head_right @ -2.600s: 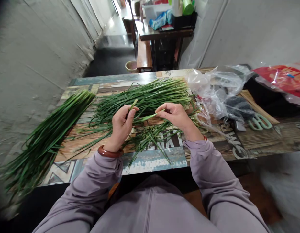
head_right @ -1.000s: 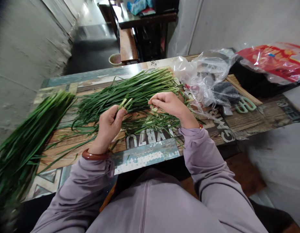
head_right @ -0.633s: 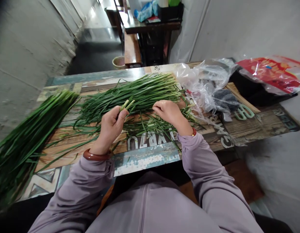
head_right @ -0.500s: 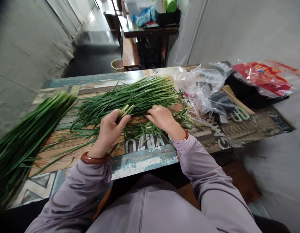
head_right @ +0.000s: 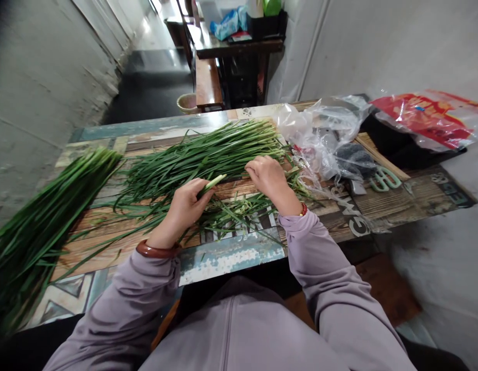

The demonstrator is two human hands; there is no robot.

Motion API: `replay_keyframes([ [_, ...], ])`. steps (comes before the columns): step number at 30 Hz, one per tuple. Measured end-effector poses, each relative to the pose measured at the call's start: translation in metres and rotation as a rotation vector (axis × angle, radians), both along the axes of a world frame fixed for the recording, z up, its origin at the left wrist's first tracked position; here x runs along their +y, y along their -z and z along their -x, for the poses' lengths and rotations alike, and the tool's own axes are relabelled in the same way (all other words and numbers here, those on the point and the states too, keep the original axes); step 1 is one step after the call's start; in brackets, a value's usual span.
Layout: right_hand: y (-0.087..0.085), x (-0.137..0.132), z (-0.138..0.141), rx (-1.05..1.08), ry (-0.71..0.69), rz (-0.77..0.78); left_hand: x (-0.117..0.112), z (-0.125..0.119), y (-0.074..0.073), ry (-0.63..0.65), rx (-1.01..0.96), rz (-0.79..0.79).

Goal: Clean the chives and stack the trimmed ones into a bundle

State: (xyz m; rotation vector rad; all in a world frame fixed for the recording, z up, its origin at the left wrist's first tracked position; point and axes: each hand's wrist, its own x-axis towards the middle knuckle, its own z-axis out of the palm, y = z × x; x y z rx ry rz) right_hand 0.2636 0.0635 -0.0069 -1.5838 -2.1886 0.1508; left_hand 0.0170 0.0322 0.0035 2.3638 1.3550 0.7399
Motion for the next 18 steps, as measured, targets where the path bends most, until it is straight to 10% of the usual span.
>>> replay_keyframes([
  [7,0.003,0.004,-0.009,-0.051,0.074,0.011,0.003,0.006,0.005,-0.026,0.244,0.009],
  [18,0.0,-0.001,-0.006,-0.011,0.071,0.117,0.015,0.014,0.012,-0.086,0.009,-0.096],
])
